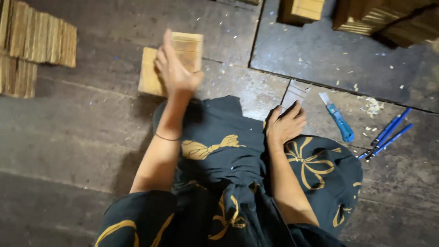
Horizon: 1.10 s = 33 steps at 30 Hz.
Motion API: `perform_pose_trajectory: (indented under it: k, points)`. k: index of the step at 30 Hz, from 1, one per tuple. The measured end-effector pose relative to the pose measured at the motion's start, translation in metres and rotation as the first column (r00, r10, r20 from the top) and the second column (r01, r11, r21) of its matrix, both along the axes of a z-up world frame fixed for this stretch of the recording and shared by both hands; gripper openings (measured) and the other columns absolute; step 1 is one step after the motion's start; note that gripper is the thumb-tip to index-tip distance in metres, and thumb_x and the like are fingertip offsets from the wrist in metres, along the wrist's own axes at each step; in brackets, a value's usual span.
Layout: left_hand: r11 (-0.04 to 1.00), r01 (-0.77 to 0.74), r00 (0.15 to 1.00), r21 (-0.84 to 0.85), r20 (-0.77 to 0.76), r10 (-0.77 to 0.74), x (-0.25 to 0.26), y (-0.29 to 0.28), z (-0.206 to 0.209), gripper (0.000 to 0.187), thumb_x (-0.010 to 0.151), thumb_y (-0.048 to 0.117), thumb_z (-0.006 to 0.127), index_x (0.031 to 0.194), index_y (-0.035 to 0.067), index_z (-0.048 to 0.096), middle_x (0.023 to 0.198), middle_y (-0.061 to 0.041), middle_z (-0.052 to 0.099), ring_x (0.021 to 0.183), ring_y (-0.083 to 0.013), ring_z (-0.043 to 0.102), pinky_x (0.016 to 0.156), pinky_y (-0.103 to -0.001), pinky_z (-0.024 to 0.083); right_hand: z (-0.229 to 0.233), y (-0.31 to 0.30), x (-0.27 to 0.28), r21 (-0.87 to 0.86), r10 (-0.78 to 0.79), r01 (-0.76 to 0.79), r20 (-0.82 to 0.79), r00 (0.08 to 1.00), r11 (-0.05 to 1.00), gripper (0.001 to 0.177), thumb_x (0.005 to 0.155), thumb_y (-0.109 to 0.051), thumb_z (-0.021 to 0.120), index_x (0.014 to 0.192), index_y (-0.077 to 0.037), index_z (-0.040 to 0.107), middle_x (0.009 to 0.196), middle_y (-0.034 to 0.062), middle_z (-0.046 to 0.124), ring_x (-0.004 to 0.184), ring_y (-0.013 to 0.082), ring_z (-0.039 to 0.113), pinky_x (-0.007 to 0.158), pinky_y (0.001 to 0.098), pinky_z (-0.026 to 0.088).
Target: Marking and cutting thin wooden strips using a pen and a utility knife while sitting on the floor.
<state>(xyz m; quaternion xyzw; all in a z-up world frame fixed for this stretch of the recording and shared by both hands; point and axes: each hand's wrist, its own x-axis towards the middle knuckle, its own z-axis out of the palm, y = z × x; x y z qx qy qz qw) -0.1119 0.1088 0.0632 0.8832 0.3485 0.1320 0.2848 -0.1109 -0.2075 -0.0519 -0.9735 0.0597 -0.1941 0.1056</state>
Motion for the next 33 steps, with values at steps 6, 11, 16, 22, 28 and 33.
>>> perform_pose_trajectory:
  k: [6, 11, 16, 22, 28, 33]
  points:
    - [0.938, 0.214, 0.962, -0.272, 0.225, -0.154, 0.096, -0.114, 0.008, 0.116, 0.058, 0.01, 0.083, 0.155, 0.036, 0.024, 0.151, -0.014, 0.038, 0.132, -0.0413, 0.048, 0.104, -0.056, 0.044, -0.005, -0.001, 0.003, -0.003, -0.035, 0.035, -0.039, 0.999, 0.999, 0.063, 0.091, -0.047, 0.059, 0.142, -0.01, 0.054, 0.129, 0.0196, 0.056, 0.103, 0.042, 0.054, 0.08, 0.0536, 0.043]
    - [0.951, 0.194, 0.966, -0.239, 0.213, -0.143, 0.208, -0.173, -0.005, 0.13, 0.053, 0.016, 0.099, 0.155, 0.04, 0.022, 0.156, -0.009, 0.037, 0.137, -0.0433, 0.044, 0.105, -0.061, 0.044, -0.001, 0.001, 0.005, 0.003, -0.077, 0.078, -0.05, 0.996, 0.997, 0.062, 0.091, -0.047, 0.059, 0.142, -0.012, 0.056, 0.131, 0.0168, 0.058, 0.103, 0.04, 0.056, 0.083, 0.0515, 0.045]
    - [0.973, 0.157, 0.973, -0.172, 0.195, -0.122, 0.294, -0.196, -0.02, 0.123, 0.057, 0.022, 0.097, 0.154, 0.035, 0.024, 0.159, -0.005, 0.035, 0.133, -0.0419, 0.05, 0.106, -0.058, 0.045, 0.004, 0.002, 0.008, 0.024, -0.068, 0.068, -0.009, 0.998, 0.997, 0.056, 0.094, -0.043, 0.059, 0.139, -0.01, 0.058, 0.13, 0.0167, 0.058, 0.093, 0.0414, 0.056, 0.077, 0.0511, 0.043]
    - [0.96, 0.279, 0.956, -0.005, -0.09, -0.278, 0.313, -0.199, -0.044, 0.116, 0.071, 0.04, 0.104, 0.156, 0.023, 0.028, 0.167, -0.011, 0.01, 0.148, -0.0406, 0.033, 0.118, -0.057, 0.028, 0.001, 0.0, 0.01, 0.068, -0.07, 0.073, -0.04, 0.997, 0.995, 0.058, 0.095, -0.045, 0.059, 0.141, -0.011, 0.056, 0.131, 0.0157, 0.058, 0.099, 0.0395, 0.058, 0.079, 0.0511, 0.044]
    - [0.951, 0.305, 0.948, 0.05, 0.076, -0.308, 0.311, -0.207, -0.048, 0.105, 0.069, 0.017, 0.098, 0.152, 0.026, 0.034, 0.166, -0.011, 0.018, 0.151, -0.0414, 0.028, 0.117, -0.059, 0.04, -0.002, -0.002, 0.009, 0.079, -0.065, 0.067, -0.032, 0.997, 0.995, 0.056, 0.094, -0.043, 0.06, 0.14, -0.011, 0.057, 0.131, 0.0155, 0.059, 0.097, 0.0386, 0.058, 0.076, 0.0507, 0.044]
    - [0.938, 0.335, 0.939, 0.085, 0.054, -0.34, 0.311, -0.214, -0.041, 0.1, 0.075, 0.038, 0.103, 0.151, 0.022, 0.039, 0.165, -0.016, 0.017, 0.153, -0.0456, 0.01, 0.116, -0.079, 0.014, 0.002, -0.002, 0.009, 0.088, -0.068, 0.073, -0.069, 0.995, 0.993, 0.059, 0.092, -0.044, 0.061, 0.142, -0.012, 0.055, 0.131, 0.0155, 0.058, 0.093, 0.0394, 0.057, 0.075, 0.052, 0.044]
